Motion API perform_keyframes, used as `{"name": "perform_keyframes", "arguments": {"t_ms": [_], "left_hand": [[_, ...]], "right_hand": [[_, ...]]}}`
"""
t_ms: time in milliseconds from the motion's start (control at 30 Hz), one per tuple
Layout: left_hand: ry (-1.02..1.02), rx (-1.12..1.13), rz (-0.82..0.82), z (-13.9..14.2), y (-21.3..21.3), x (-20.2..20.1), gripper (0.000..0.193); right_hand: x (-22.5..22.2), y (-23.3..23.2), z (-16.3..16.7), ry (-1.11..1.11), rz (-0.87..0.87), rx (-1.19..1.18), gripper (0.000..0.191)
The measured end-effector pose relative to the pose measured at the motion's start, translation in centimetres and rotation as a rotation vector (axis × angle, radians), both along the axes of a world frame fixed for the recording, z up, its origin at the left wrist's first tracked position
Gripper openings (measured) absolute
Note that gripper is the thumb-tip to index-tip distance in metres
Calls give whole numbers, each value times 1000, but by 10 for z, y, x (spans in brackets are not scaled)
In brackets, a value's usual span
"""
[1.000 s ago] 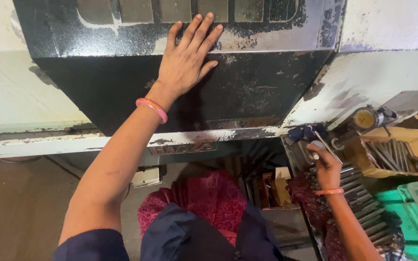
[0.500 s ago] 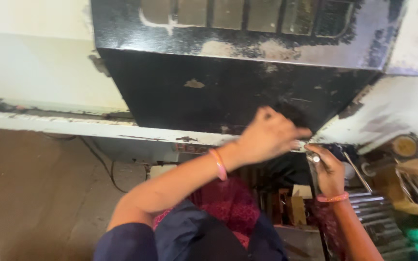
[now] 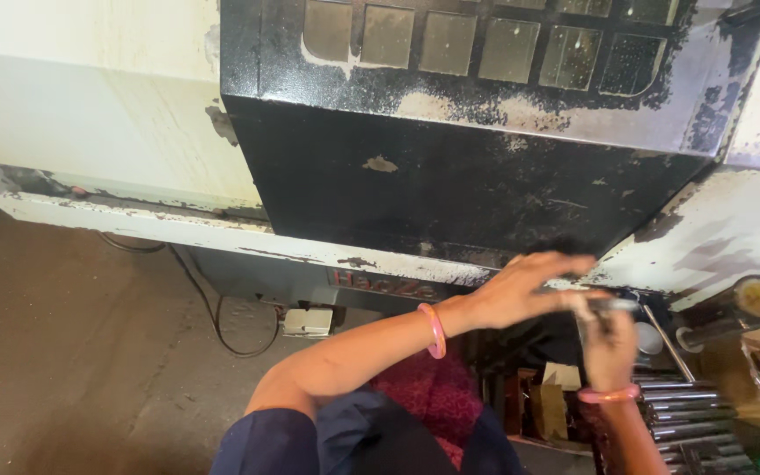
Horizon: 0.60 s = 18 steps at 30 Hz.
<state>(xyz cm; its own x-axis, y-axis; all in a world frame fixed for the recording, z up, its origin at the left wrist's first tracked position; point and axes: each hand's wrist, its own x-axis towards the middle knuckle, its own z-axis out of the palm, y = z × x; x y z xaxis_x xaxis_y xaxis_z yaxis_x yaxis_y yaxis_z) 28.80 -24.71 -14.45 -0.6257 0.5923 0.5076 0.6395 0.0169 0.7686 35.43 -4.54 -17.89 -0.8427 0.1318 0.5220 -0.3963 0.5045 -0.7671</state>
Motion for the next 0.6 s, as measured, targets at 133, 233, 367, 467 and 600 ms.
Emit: {"name": "perform_keyframes", "arguments": {"t_ms": [133,233,367,467,600], "left_hand": [[-742,464,-241,-5,9,-33,101],[-949,608,-302,-8,19,-42,111],[-1084,653,-382,-5,31,-30,111],[-1051,672,-415,6,28,-17,112],[-993,672,-517,30,26,-1,105]], "right_hand": [[5,14,28,414,171,-835,17],[-5,8,27,563,287,-669,22],[-3,-12,-4,-209,-100,565,43],[-6,-14,-16,38,-26,393,38],[-12,-11,-16,83,24,244,26]]}}
